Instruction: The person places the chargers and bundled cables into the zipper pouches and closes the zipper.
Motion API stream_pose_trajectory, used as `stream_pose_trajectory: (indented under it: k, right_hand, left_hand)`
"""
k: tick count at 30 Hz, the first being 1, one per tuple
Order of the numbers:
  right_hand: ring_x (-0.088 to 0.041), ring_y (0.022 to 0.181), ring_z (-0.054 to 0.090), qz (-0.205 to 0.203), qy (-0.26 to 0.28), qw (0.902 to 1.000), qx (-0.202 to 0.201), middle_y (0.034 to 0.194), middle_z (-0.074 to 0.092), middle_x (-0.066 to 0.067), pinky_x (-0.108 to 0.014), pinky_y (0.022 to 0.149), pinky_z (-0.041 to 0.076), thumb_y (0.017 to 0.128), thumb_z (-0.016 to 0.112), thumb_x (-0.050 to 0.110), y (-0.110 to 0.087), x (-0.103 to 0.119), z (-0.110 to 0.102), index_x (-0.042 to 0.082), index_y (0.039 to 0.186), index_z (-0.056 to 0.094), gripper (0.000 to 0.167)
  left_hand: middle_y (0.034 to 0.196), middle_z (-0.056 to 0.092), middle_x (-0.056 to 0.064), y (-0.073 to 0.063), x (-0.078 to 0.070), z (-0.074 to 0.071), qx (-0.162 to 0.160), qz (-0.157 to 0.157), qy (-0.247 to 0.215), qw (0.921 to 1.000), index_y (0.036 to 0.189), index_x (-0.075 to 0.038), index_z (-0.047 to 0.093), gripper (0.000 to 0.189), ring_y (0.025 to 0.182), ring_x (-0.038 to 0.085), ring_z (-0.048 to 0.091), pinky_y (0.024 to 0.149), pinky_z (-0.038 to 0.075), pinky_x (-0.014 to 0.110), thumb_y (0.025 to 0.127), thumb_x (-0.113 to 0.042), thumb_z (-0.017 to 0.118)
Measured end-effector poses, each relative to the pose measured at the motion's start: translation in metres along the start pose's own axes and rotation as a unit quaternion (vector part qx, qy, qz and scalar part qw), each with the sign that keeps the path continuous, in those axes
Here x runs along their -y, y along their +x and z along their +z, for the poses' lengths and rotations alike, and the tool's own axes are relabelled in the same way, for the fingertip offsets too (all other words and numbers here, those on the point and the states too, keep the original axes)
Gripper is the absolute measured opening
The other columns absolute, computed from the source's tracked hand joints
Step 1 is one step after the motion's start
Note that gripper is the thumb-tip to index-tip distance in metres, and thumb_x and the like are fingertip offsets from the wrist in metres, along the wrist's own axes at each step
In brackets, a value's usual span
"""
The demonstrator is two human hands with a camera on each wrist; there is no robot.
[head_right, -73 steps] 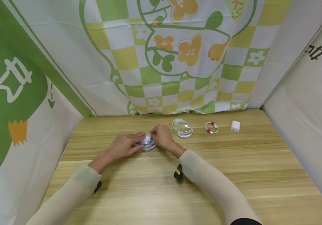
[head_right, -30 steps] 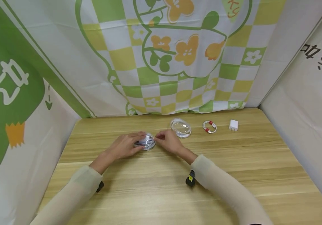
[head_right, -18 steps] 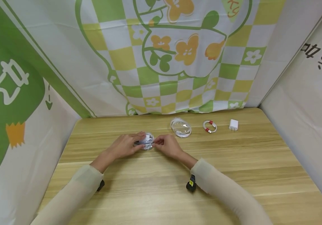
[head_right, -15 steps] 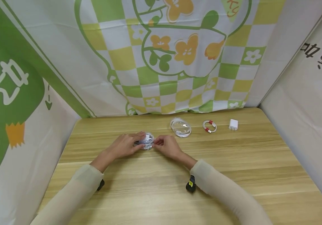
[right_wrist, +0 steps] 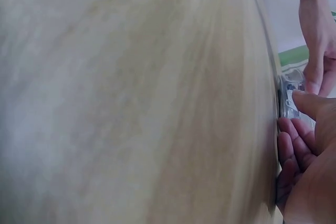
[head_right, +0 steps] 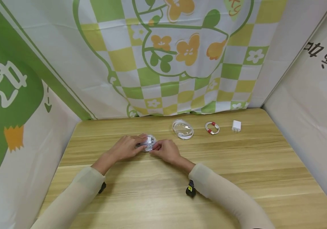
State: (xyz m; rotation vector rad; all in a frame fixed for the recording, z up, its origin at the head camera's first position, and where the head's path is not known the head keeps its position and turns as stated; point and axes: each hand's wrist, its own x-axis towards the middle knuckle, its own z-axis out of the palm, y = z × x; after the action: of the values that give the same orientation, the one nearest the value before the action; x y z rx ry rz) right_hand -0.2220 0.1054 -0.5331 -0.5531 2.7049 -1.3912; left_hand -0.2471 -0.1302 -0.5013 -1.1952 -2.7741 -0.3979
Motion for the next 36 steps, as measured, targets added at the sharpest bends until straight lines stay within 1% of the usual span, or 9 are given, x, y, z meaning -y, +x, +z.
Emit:
stream_pose_trajectory:
  k: [2, 5, 10, 14, 17, 24, 29, 33, 36]
  right_hand:
    - [-0.001, 0.065, 0.065, 0.007, -0.012, 0.9999, -0.004, 0.078, 0.077, 0.004, -0.020, 0.059, 0.052, 0.085, 0.091, 0.021, 0.000, 0.002, 0.002, 0.013, 0.087, 0.079, 0.014]
    - [0.000, 0.062, 0.062, 0.013, -0.041, 0.9990, -0.012, 0.075, 0.074, 0.009, -0.021, 0.058, 0.049, 0.082, 0.092, 0.029, 0.000, 0.004, 0.006, 0.017, 0.084, 0.078, 0.019]
    - [-0.002, 0.059, 0.058, 0.021, -0.094, 0.9947, -0.038, 0.069, 0.071, 0.013, -0.025, 0.055, 0.045, 0.079, 0.094, 0.039, 0.001, 0.006, 0.012, 0.021, 0.078, 0.075, 0.027]
    - [-0.003, 0.059, 0.056, 0.031, -0.120, 0.9907, -0.056, 0.068, 0.070, 0.012, -0.026, 0.054, 0.045, 0.077, 0.094, 0.043, 0.002, 0.007, 0.016, 0.021, 0.076, 0.074, 0.029]
    - [-0.003, 0.060, 0.057, 0.033, -0.128, 0.9893, -0.061, 0.071, 0.072, 0.010, -0.025, 0.054, 0.046, 0.078, 0.094, 0.042, 0.002, 0.007, 0.018, 0.020, 0.077, 0.076, 0.028]
    - [-0.002, 0.062, 0.062, 0.032, -0.131, 0.9894, -0.054, 0.074, 0.076, 0.007, -0.025, 0.055, 0.050, 0.082, 0.091, 0.029, 0.003, 0.009, 0.017, 0.018, 0.080, 0.079, 0.017]
    - [-0.003, 0.064, 0.062, 0.009, -0.121, 0.9919, -0.038, 0.075, 0.075, 0.006, -0.024, 0.058, 0.051, 0.087, 0.083, 0.019, 0.004, 0.008, 0.012, 0.016, 0.082, 0.079, 0.007]
    - [-0.003, 0.064, 0.060, -0.003, -0.113, 0.9929, -0.035, 0.074, 0.074, 0.006, -0.024, 0.059, 0.051, 0.090, 0.079, 0.016, 0.003, 0.006, 0.011, 0.014, 0.083, 0.078, 0.007]
    - [-0.003, 0.064, 0.060, -0.006, -0.106, 0.9937, -0.035, 0.074, 0.073, 0.006, -0.024, 0.060, 0.050, 0.090, 0.078, 0.017, 0.002, 0.006, 0.011, 0.014, 0.084, 0.078, 0.007]
  left_hand:
    - [0.142, 0.066, 0.015, 0.001, 0.000, -0.001, 0.003, -0.002, -0.002, 1.0000, 0.136, -0.003, 0.070, 0.044, 0.056, 0.009, 0.054, 0.070, 0.063, 0.037, 0.105, -0.034, 0.069]
    - [0.141, 0.066, 0.016, 0.001, 0.000, -0.002, 0.007, -0.003, -0.004, 1.0000, 0.135, -0.002, 0.071, 0.043, 0.049, 0.005, 0.039, 0.060, 0.056, 0.030, 0.105, -0.033, 0.069]
    - [0.141, 0.065, 0.016, 0.002, -0.001, -0.001, 0.011, -0.006, -0.006, 0.9999, 0.135, -0.003, 0.071, 0.042, 0.046, 0.003, 0.030, 0.052, 0.044, 0.024, 0.105, -0.033, 0.068]
    - [0.141, 0.065, 0.017, 0.003, -0.001, -0.001, 0.012, -0.009, -0.005, 0.9999, 0.136, -0.002, 0.070, 0.043, 0.046, 0.003, 0.028, 0.049, 0.039, 0.022, 0.105, -0.033, 0.068]
    - [0.141, 0.065, 0.018, 0.003, 0.000, 0.000, 0.012, -0.011, -0.004, 0.9999, 0.135, -0.002, 0.070, 0.042, 0.046, 0.003, 0.028, 0.049, 0.037, 0.021, 0.105, -0.032, 0.069]
    - [0.140, 0.066, 0.018, 0.003, 0.000, 0.000, 0.012, -0.014, -0.006, 0.9998, 0.136, -0.002, 0.070, 0.043, 0.046, 0.003, 0.029, 0.048, 0.038, 0.021, 0.104, -0.032, 0.070]
    - [0.139, 0.066, 0.018, 0.003, -0.001, 0.001, 0.007, -0.012, -0.001, 0.9999, 0.134, -0.003, 0.071, 0.043, 0.046, 0.003, 0.029, 0.048, 0.037, 0.021, 0.103, -0.033, 0.071]
    - [0.139, 0.066, 0.018, 0.003, -0.001, 0.001, 0.003, -0.010, -0.002, 0.9999, 0.133, -0.003, 0.072, 0.044, 0.047, 0.003, 0.029, 0.050, 0.040, 0.022, 0.103, -0.035, 0.072]
    - [0.138, 0.066, 0.018, 0.002, -0.002, 0.001, -0.001, -0.006, -0.004, 1.0000, 0.134, -0.002, 0.071, 0.046, 0.047, 0.003, 0.030, 0.054, 0.047, 0.024, 0.102, -0.035, 0.073]
